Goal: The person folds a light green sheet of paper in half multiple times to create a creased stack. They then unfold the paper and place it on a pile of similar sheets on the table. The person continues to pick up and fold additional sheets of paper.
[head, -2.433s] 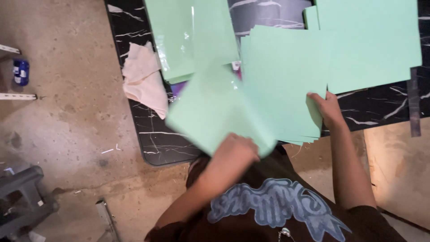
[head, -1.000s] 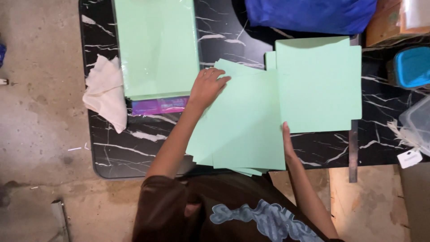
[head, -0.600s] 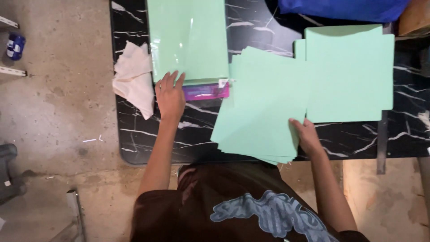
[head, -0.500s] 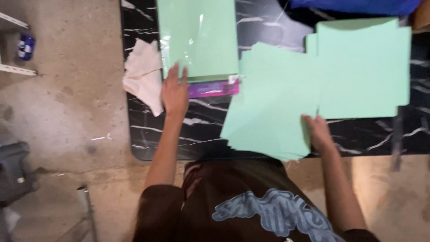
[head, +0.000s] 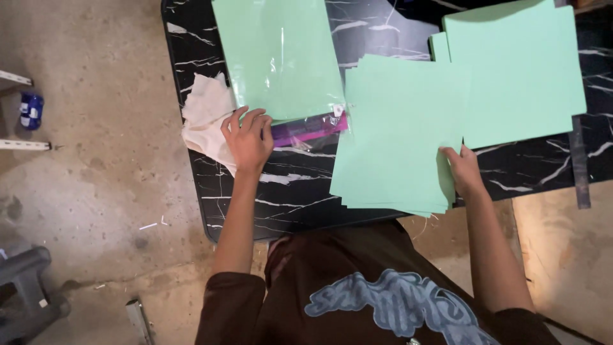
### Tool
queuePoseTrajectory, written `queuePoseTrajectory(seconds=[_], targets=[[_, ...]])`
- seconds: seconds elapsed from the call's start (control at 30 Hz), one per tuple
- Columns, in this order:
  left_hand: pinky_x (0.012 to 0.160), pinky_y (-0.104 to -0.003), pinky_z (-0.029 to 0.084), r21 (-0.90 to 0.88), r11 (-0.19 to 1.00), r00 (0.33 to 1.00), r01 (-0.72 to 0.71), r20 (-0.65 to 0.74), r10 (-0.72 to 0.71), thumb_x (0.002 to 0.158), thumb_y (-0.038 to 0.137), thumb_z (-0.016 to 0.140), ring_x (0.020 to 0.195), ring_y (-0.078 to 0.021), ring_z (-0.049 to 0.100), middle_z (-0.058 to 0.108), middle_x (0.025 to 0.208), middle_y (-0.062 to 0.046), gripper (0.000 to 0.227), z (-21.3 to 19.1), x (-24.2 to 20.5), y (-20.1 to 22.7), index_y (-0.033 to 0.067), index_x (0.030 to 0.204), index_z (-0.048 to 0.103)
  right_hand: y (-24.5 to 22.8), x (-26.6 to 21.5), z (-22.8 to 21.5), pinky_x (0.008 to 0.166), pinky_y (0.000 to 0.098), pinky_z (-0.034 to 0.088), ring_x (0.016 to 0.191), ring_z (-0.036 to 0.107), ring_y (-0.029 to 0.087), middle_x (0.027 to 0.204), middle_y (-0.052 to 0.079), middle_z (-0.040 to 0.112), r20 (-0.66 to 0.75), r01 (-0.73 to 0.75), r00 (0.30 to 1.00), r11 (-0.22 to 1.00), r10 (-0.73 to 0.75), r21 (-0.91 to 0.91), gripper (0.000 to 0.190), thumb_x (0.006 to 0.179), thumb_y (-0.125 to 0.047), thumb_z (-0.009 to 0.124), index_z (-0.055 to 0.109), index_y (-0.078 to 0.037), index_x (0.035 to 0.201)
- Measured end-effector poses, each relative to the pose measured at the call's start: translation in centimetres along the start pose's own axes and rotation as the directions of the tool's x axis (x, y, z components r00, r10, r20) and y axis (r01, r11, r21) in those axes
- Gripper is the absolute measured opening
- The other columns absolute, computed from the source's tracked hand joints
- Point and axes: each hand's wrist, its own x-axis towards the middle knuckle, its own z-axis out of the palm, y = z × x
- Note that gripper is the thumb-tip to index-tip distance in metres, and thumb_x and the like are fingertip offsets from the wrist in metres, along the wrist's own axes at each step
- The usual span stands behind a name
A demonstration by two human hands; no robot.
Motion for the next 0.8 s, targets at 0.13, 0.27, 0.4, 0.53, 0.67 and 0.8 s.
queuePoseTrajectory(seconds=[0.13, 0.27, 0.4, 0.53, 0.67, 0.8], targets=[[0.107, -0.047, 0.034, -0.096, 0.994, 0.998, -0.047, 0.038, 0.051, 0.094, 0.008, 0.073, 0.122, -0.0272, 0.058, 0.071, 0.112, -0.003, 0.006, -1.9, 0.1, 0.9, 0.0101, 0.099, 0.069, -0.3, -0.3, 0.1, 0.054, 0.0323, 0.049, 0.063, 0.056, 0.015, 0.081, 0.006, 0.062, -0.018, -0.050, 0.999, 0.999, 0.050, -0.004, 0.022, 0.099, -0.024, 0.060, 0.062, -0.004, 0.109], [0.106, -0.048, 0.039, -0.038, 0.994, 0.993, -0.107, 0.055, 0.109, 0.096, 0.010, 0.076, 0.104, -0.0210, 0.064, 0.072, 0.093, 0.000, 0.013, -1.2, -0.5, -0.5, 0.0106, 0.100, 0.064, 0.2, 0.3, 0.0, 0.057, 0.0317, 0.050, 0.067, 0.058, 0.013, 0.085, 0.006, 0.063, 0.007, -0.023, 1.000, 0.998, 0.023, 0.067, 0.023, 0.099, -0.022, 0.062, 0.063, -0.003, 0.110], [0.106, -0.048, 0.042, -0.105, 0.982, 0.987, -0.154, 0.036, 0.158, 0.094, 0.004, 0.073, 0.097, -0.0184, 0.069, 0.076, 0.096, 0.003, 0.015, -1.7, -0.5, -1.1, 0.0092, 0.101, 0.061, 0.5, 0.6, -0.2, 0.058, 0.0322, 0.051, 0.068, 0.060, 0.013, 0.086, 0.006, 0.064, 0.017, -0.006, 1.000, 0.999, 0.005, 0.051, 0.022, 0.099, -0.022, 0.062, 0.063, -0.003, 0.110], [0.105, -0.048, 0.045, -0.147, 0.968, 0.972, -0.202, 0.088, 0.217, 0.095, 0.009, 0.077, 0.087, -0.0179, 0.070, 0.075, 0.092, 0.001, 0.019, -1.9, -0.6, -1.0, 0.0082, 0.099, 0.058, 0.5, 0.7, -0.1, 0.058, 0.0324, 0.052, 0.067, 0.060, 0.014, 0.086, 0.007, 0.064, 0.014, -0.015, 1.000, 0.999, 0.014, 0.047, 0.023, 0.100, -0.022, 0.062, 0.063, -0.002, 0.111], [0.105, -0.048, 0.046, -0.177, 0.963, 0.975, -0.201, 0.064, 0.215, 0.097, 0.013, 0.080, 0.081, -0.0174, 0.069, 0.074, 0.087, -0.002, 0.026, -1.7, -0.5, -0.8, 0.0078, 0.092, 0.055, 0.7, 0.7, -0.2, 0.058, 0.0347, 0.052, 0.068, 0.059, 0.016, 0.087, 0.009, 0.063, 0.000, -0.029, 1.000, 0.999, 0.029, -0.017, 0.025, 0.101, -0.022, 0.063, 0.063, 0.000, 0.113], [0.103, -0.045, 0.046, -0.219, 0.950, 0.971, -0.223, 0.036, 0.236, 0.094, 0.014, 0.083, 0.079, -0.0167, 0.069, 0.071, 0.079, -0.002, 0.027, -1.9, -0.2, 0.1, 0.0083, 0.086, 0.058, 0.3, 0.5, -0.1, 0.061, 0.0347, 0.054, 0.071, 0.063, 0.016, 0.089, 0.009, 0.066, 0.014, -0.017, 1.000, 0.999, 0.017, 0.037, 0.024, 0.099, -0.022, 0.062, 0.063, -0.002, 0.112]])
